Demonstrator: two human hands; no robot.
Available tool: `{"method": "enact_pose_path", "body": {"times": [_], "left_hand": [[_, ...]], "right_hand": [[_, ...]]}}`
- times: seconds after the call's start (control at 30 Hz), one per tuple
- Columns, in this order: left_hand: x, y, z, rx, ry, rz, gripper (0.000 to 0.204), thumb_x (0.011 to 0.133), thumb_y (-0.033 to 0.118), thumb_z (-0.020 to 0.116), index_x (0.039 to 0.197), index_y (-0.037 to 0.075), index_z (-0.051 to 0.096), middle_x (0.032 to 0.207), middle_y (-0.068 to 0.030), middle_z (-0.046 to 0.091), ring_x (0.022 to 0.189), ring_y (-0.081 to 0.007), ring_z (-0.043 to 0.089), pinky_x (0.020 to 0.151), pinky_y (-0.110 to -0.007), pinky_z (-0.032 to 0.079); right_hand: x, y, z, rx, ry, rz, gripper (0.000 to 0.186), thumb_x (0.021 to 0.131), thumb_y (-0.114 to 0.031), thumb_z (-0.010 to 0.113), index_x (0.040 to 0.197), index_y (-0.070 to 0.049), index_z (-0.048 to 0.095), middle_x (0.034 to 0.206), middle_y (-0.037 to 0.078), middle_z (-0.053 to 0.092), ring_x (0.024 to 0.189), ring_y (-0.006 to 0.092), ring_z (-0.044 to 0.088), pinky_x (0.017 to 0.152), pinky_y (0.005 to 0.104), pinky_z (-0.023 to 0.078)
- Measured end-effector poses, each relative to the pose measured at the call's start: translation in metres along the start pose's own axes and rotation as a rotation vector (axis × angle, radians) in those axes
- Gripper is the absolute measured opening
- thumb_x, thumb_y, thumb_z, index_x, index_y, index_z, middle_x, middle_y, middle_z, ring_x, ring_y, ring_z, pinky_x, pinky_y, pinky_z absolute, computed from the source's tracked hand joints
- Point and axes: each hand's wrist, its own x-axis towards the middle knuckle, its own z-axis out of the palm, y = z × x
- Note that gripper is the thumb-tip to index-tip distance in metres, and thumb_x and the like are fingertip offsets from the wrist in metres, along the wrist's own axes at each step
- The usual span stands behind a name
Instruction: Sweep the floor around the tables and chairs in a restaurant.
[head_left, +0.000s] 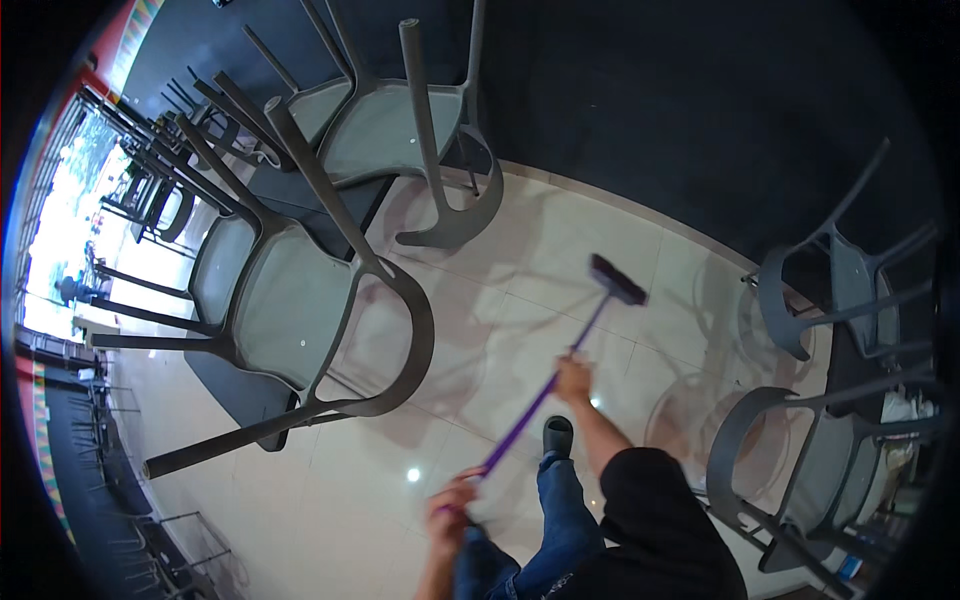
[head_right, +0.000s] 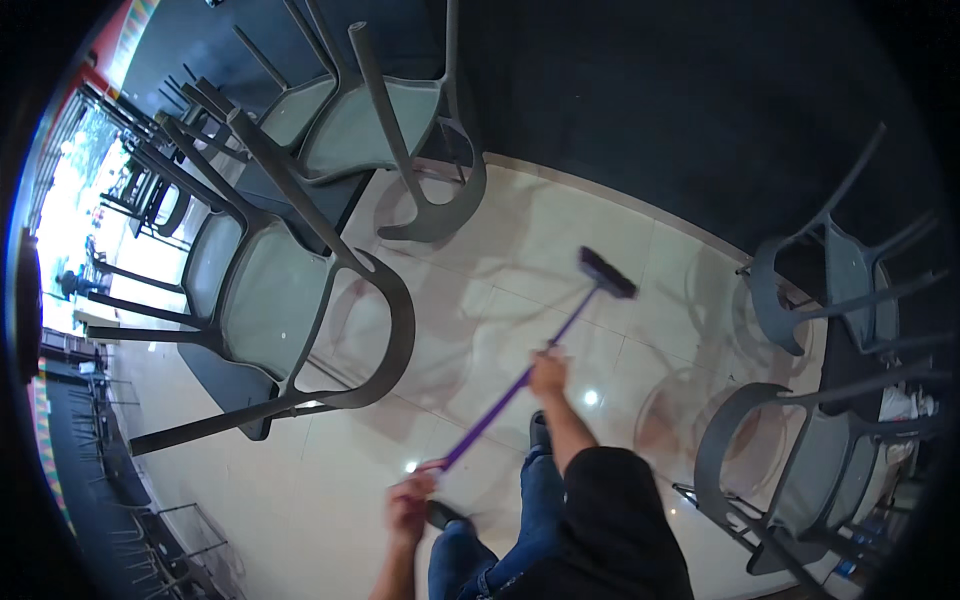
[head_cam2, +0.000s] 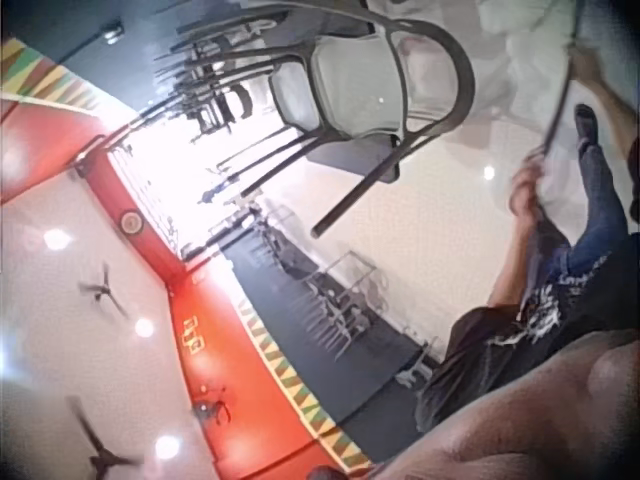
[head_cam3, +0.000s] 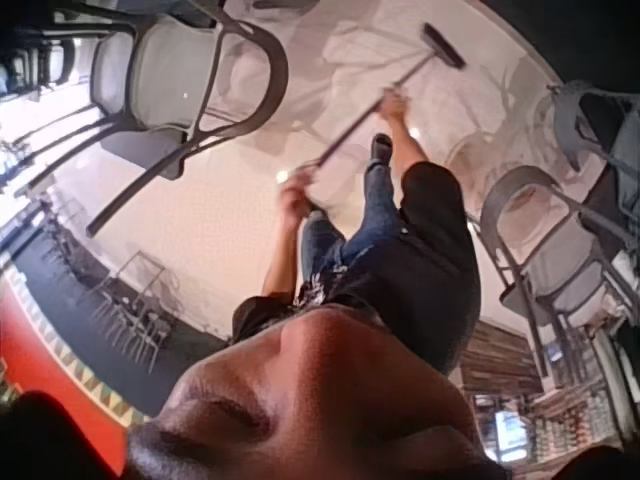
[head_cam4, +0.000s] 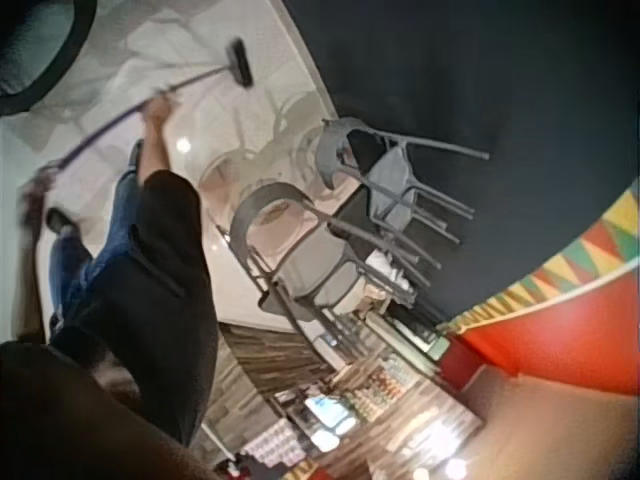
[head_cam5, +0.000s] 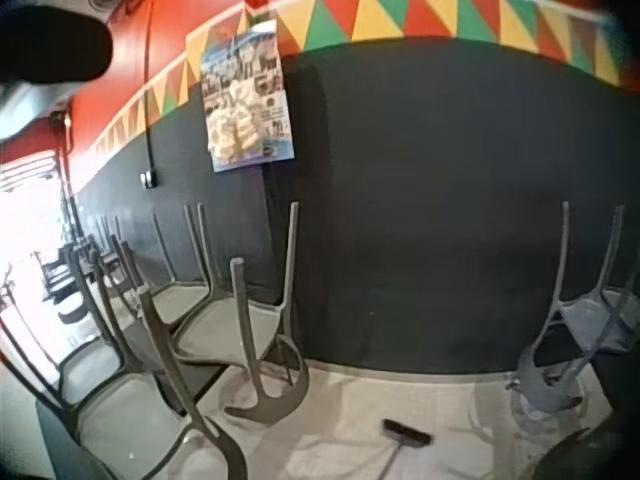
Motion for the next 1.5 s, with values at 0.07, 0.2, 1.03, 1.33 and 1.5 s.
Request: {"method": "enact_pose_path", "body": {"times": [0.07,0.2,1.03,1.33,1.5], "left_hand": [[-0.02,0.063,-0.018,0.127,0.236,0.05,0.033,0.079,0.029,0.046,0.062,0.001,0.049,0.078,-0.0193,0.059,0.102,-0.041,0.052,0.099,-0.055,0.03],[-0.08,0.17,0.005,0.177,0.517,0.135,0.03,0.083,0.025,0.049,0.06,0.008,0.042,0.063,-0.0068,0.042,0.072,-0.0263,0.043,0.091,-0.051,0.032],[0.288,-0.046,0.123,-0.138,0.787,0.199,0.023,0.068,0.019,0.042,0.055,0.001,0.038,0.066,-0.0127,0.043,0.092,-0.0328,0.045,0.09,-0.042,0.031],[0.133,0.057,0.21,0.517,1.541,-0.363,0.026,0.082,0.01,0.045,0.058,0.002,0.043,0.071,-0.0094,0.057,0.087,-0.0283,0.056,0.094,-0.047,0.04],[0.026,0.103,0.258,0.068,1.551,0.413,0.029,0.072,0.021,0.045,0.05,0.009,0.031,0.053,-0.0047,0.036,0.07,-0.0264,0.042,0.104,-0.058,0.025]], "right_hand": [[-0.023,-0.089,0.034,0.19,-0.018,-0.232,0.034,0.068,-0.009,0.063,0.102,-0.01,0.057,0.116,0.015,0.054,0.117,0.0359,0.044,0.098,0.0551,0.031],[-0.138,-0.226,0.019,0.347,-0.298,-0.526,0.029,0.074,-0.011,0.058,0.103,-0.01,0.054,0.124,0.01,0.049,0.123,0.0303,0.038,0.099,0.0607,0.026],[0.338,-0.114,-0.116,-0.093,-0.237,-0.557,0.016,0.078,-0.024,0.06,0.093,-0.019,0.058,0.116,0.003,0.052,0.108,0.0286,0.048,0.086,0.053,0.036],[0.12,-0.169,-0.068,-0.18,-0.719,-1.064,0.028,0.078,-0.032,0.059,0.099,-0.013,0.06,0.126,0.012,0.048,0.126,0.0359,0.035,0.1,0.0618,0.026],[-0.007,-0.185,-0.111,-0.091,-0.843,-1.399,0.021,0.079,-0.029,0.06,0.084,-0.008,0.063,0.098,0.011,0.059,0.109,0.031,0.047,0.091,0.0561,0.033]]}}
